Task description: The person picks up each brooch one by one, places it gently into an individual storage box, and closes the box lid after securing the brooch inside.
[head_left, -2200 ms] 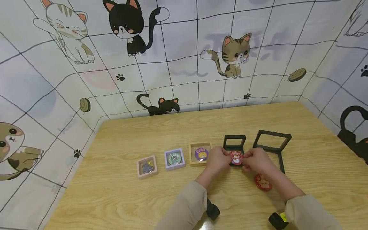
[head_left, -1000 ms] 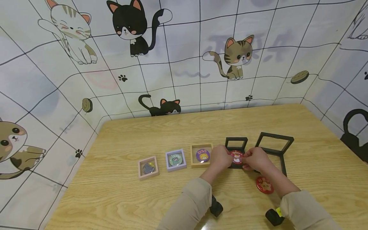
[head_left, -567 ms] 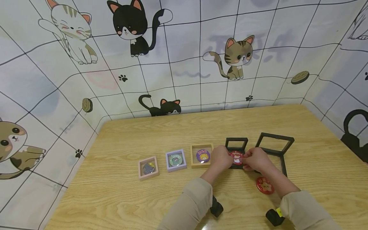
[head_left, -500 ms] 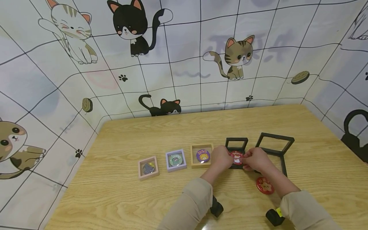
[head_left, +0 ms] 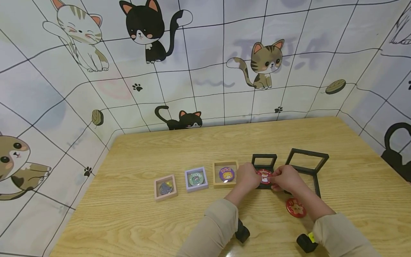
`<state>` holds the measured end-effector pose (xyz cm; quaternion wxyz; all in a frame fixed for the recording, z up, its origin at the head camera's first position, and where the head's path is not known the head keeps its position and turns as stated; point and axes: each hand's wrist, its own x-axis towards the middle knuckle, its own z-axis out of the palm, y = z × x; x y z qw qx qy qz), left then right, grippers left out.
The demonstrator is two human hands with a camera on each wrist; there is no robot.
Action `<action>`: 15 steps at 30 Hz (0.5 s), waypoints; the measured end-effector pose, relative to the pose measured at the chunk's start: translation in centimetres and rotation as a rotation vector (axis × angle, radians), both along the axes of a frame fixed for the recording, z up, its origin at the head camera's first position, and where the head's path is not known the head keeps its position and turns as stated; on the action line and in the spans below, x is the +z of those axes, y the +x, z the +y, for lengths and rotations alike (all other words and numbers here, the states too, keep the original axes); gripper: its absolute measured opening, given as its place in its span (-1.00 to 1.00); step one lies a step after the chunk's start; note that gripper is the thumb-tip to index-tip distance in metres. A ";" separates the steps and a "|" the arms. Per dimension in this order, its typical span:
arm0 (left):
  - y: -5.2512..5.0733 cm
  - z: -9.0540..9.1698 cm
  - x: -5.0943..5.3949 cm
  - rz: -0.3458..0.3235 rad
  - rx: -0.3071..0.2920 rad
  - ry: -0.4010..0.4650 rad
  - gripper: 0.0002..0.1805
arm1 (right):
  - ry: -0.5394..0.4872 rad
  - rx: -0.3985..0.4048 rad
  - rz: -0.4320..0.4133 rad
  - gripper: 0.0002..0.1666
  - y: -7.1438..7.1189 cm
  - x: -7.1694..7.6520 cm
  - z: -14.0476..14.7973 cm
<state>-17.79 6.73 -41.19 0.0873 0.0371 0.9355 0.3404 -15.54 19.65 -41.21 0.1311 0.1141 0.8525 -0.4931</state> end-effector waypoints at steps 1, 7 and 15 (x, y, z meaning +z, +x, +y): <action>0.0 0.0 0.0 0.001 -0.002 0.000 -0.54 | -0.001 0.000 -0.001 -0.83 0.0 0.0 0.0; -0.1 0.0 -0.1 0.013 -0.015 0.006 -0.54 | -0.005 0.004 0.011 -0.82 0.0 -0.1 0.1; 0.0 0.2 -0.1 0.015 -0.003 0.022 -0.57 | -0.011 0.000 0.021 -0.82 0.2 -0.1 0.1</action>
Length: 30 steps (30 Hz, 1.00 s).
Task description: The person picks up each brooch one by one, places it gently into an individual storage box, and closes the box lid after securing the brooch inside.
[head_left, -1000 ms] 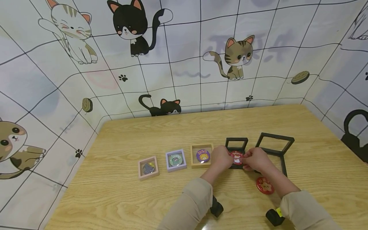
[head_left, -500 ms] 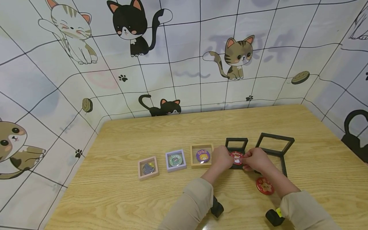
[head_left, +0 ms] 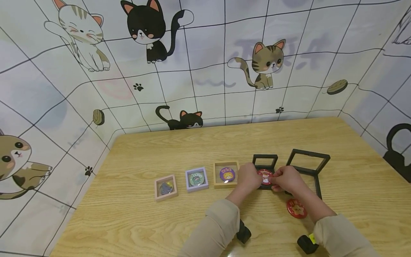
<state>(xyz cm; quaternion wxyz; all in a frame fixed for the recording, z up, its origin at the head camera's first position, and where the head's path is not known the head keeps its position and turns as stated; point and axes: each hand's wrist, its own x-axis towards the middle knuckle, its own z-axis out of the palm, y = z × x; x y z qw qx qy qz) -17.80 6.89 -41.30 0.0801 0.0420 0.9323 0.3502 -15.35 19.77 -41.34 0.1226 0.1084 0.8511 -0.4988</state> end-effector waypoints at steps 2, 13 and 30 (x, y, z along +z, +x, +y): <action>0.0 0.0 0.0 -0.005 -0.001 0.000 -0.60 | 0.000 -0.006 -0.005 -0.82 0.0 0.0 0.0; -0.2 0.1 0.0 0.030 -0.021 -0.069 -0.85 | 0.008 -0.017 -0.003 -0.77 -0.2 -0.2 -0.2; -0.2 0.8 -0.3 0.110 -0.054 -0.263 -0.88 | 0.007 -0.016 -0.017 -0.77 -0.3 -0.1 -0.1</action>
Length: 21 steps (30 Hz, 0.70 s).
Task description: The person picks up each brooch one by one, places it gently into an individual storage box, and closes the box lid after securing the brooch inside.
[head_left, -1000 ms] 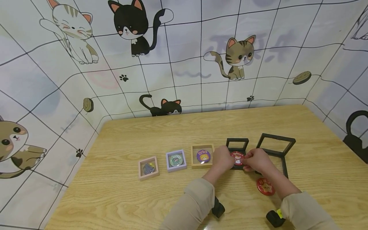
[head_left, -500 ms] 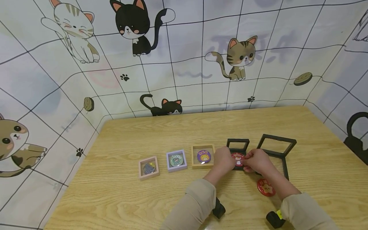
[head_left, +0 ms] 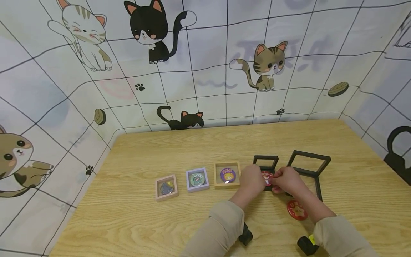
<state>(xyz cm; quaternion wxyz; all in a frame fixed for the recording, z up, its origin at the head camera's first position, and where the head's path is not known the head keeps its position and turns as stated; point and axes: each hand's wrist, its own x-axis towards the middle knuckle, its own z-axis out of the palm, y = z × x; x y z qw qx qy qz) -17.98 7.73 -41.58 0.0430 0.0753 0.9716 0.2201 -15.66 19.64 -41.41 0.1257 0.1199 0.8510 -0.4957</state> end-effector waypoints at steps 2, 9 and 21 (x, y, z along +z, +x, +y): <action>0.0 -0.2 0.2 0.014 -0.015 -0.025 -0.84 | -0.009 0.005 0.002 -0.75 0.2 0.2 0.1; -0.5 -1.9 2.0 0.086 -0.050 0.006 -0.74 | 0.132 0.061 0.055 -0.61 1.5 0.9 1.0; -1.0 -2.6 2.2 0.017 -0.134 0.168 -0.36 | 0.402 0.176 0.211 -0.57 2.5 0.7 0.3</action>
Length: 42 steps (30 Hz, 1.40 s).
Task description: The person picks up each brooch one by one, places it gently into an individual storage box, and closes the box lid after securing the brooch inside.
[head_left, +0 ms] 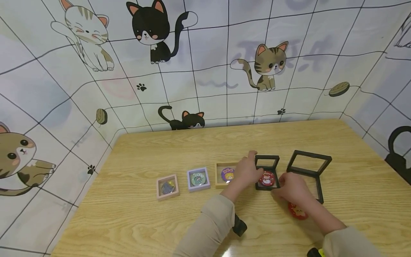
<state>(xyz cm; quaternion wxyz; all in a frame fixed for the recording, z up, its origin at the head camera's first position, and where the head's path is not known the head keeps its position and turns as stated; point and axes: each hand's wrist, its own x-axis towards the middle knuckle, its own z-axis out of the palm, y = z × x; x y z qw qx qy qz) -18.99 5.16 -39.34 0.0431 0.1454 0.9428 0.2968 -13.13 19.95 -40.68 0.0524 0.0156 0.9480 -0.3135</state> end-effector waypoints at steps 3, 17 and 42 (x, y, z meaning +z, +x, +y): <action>0.0 -0.1 -0.1 -0.008 -0.040 0.029 -0.37 | 0.033 0.003 0.038 -0.66 0.0 -0.2 -0.3; 0.0 -0.3 0.4 -0.045 -0.103 0.103 -0.49 | 0.065 0.009 0.061 -0.55 -0.1 -0.9 -0.3; 0.9 -0.2 0.3 -0.073 -0.077 0.037 -0.77 | 0.035 0.005 0.058 -0.57 -0.2 -0.9 -0.3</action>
